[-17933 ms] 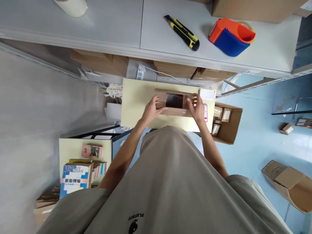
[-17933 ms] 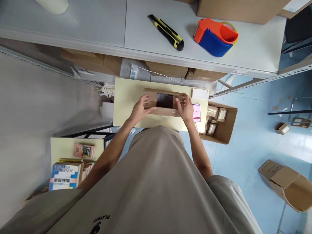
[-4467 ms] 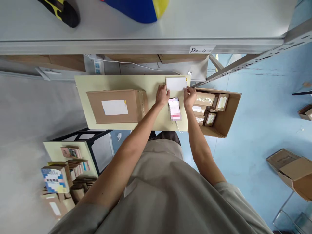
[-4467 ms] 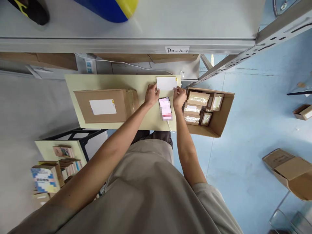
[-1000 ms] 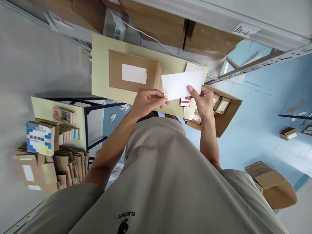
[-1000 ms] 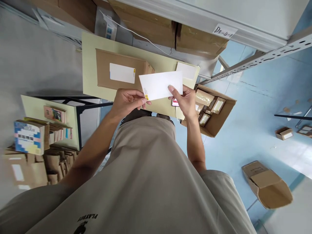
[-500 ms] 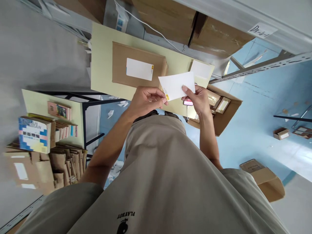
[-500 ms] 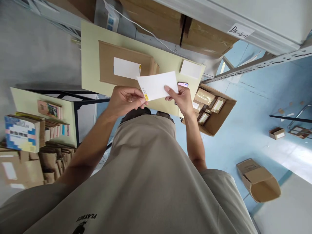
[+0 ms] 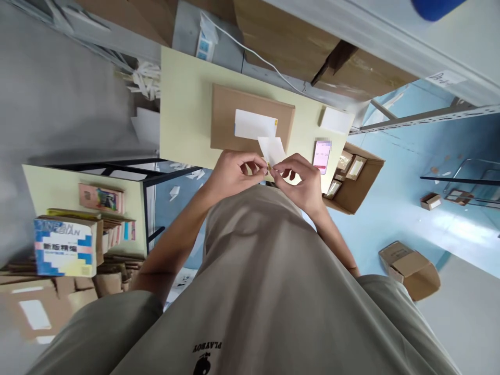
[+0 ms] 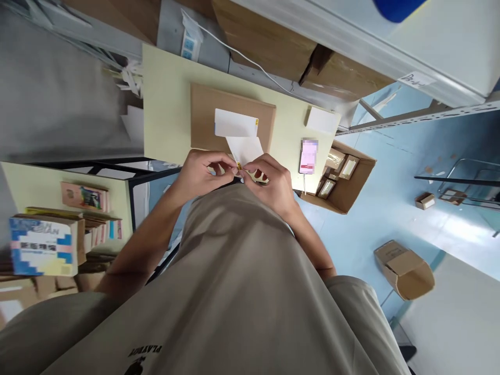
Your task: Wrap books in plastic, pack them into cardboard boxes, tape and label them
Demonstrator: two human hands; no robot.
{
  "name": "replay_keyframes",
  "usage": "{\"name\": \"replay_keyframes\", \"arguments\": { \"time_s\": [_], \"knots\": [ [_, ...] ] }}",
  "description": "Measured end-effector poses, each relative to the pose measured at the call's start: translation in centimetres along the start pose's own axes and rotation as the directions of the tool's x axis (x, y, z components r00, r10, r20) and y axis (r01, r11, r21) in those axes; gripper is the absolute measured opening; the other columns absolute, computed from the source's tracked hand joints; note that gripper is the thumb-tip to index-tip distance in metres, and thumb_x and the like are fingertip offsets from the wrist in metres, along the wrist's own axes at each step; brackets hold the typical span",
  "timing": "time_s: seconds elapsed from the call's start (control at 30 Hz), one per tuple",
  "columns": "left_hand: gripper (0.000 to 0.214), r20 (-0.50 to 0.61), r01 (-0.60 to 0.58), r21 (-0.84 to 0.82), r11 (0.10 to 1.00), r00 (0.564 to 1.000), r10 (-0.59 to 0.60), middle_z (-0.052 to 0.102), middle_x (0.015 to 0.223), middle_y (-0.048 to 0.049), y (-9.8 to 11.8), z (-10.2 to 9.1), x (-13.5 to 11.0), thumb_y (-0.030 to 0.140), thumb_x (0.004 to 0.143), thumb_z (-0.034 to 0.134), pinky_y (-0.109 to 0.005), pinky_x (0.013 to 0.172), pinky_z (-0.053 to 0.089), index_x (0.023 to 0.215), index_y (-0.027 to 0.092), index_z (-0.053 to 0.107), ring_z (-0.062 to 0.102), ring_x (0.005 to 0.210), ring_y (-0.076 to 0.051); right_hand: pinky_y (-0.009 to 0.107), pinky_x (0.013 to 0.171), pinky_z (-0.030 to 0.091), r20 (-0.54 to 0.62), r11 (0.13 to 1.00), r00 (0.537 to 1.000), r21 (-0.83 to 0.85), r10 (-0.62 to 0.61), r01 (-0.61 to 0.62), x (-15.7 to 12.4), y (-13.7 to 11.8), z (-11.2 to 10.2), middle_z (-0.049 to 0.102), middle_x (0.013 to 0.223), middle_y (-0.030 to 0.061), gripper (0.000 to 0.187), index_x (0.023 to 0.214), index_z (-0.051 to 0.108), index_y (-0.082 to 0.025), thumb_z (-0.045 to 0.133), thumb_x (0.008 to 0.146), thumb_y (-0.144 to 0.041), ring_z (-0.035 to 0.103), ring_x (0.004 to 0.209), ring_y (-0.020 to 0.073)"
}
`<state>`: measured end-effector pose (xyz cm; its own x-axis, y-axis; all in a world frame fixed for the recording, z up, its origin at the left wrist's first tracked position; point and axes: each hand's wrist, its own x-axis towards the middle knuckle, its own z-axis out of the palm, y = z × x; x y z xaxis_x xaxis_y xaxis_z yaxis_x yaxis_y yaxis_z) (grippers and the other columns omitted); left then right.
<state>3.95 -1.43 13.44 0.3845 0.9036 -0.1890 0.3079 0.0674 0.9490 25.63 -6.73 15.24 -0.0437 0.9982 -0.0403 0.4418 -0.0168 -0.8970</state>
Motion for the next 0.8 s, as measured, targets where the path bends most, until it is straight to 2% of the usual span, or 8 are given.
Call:
{"name": "replay_keyframes", "arguments": {
  "time_s": [0.27,0.47,0.57,0.7,0.8],
  "knots": [
    [0.016,0.062,-0.004,-0.001,1.000,0.998,0.005,0.085,0.082,-0.0037,-4.0,-9.6,-1.7,0.040,0.085,0.084,-0.027,0.063,0.060,0.085,0.024,0.084,0.078,0.070,-0.019,0.037,0.072,0.069,0.034,0.994,0.998,-0.099,0.046,-0.042,2.4,-4.3,9.1,0.079,0.098,0.0026,0.009,0.096,0.084,-0.032,0.082,0.105,-0.034,0.074,0.079,0.0201],
    [0.009,0.086,-0.013,0.003,1.000,0.996,0.013,0.085,0.080,-0.0027,-6.5,-14.7,-2.3,0.033,0.085,0.083,-0.027,0.065,0.061,0.086,0.024,0.085,0.079,0.070,-0.019,0.035,0.072,0.066,0.050,0.988,0.997,-0.146,0.066,-0.058,3.8,-6.3,14.3,0.077,0.094,0.0019,0.014,0.092,0.079,-0.031,0.075,0.104,-0.024,0.074,0.077,0.0188],
    [0.007,0.068,-0.006,0.032,0.999,0.998,0.004,0.084,0.077,-0.0014,-8.6,-16.7,-2.0,0.031,0.083,0.083,-0.027,0.067,0.061,0.083,0.024,0.084,0.079,0.069,-0.019,0.034,0.068,0.063,0.033,0.990,0.996,-0.121,0.078,-0.074,4.1,-6.8,15.5,0.076,0.091,0.0015,0.015,0.089,0.076,-0.029,0.073,0.101,-0.022,0.072,0.075,0.0184],
    [0.006,0.008,0.029,0.089,0.996,1.000,-0.029,0.083,0.076,-0.0009,-11.5,-19.7,-1.2,0.031,0.081,0.083,-0.028,0.068,0.062,0.081,0.025,0.083,0.079,0.069,-0.019,0.035,0.064,0.060,-0.032,0.989,0.991,-0.076,0.128,-0.130,4.3,-7.2,15.5,0.075,0.088,0.0005,0.013,0.086,0.074,-0.030,0.074,0.099,-0.025,0.070,0.071,0.0186],
    [0.014,0.004,0.066,0.055,0.996,0.998,-0.066,0.086,0.082,-0.0043,-12.3,-21.4,-0.9,0.038,0.084,0.083,-0.027,0.064,0.060,0.082,0.024,0.082,0.078,0.071,-0.019,0.035,0.063,0.061,-0.091,0.983,0.981,-0.047,0.174,-0.179,4.6,-7.5,15.6,0.075,0.087,0.0003,0.013,0.085,0.074,-0.030,0.076,0.099,-0.030,0.071,0.072,0.0189]
  ]
}}
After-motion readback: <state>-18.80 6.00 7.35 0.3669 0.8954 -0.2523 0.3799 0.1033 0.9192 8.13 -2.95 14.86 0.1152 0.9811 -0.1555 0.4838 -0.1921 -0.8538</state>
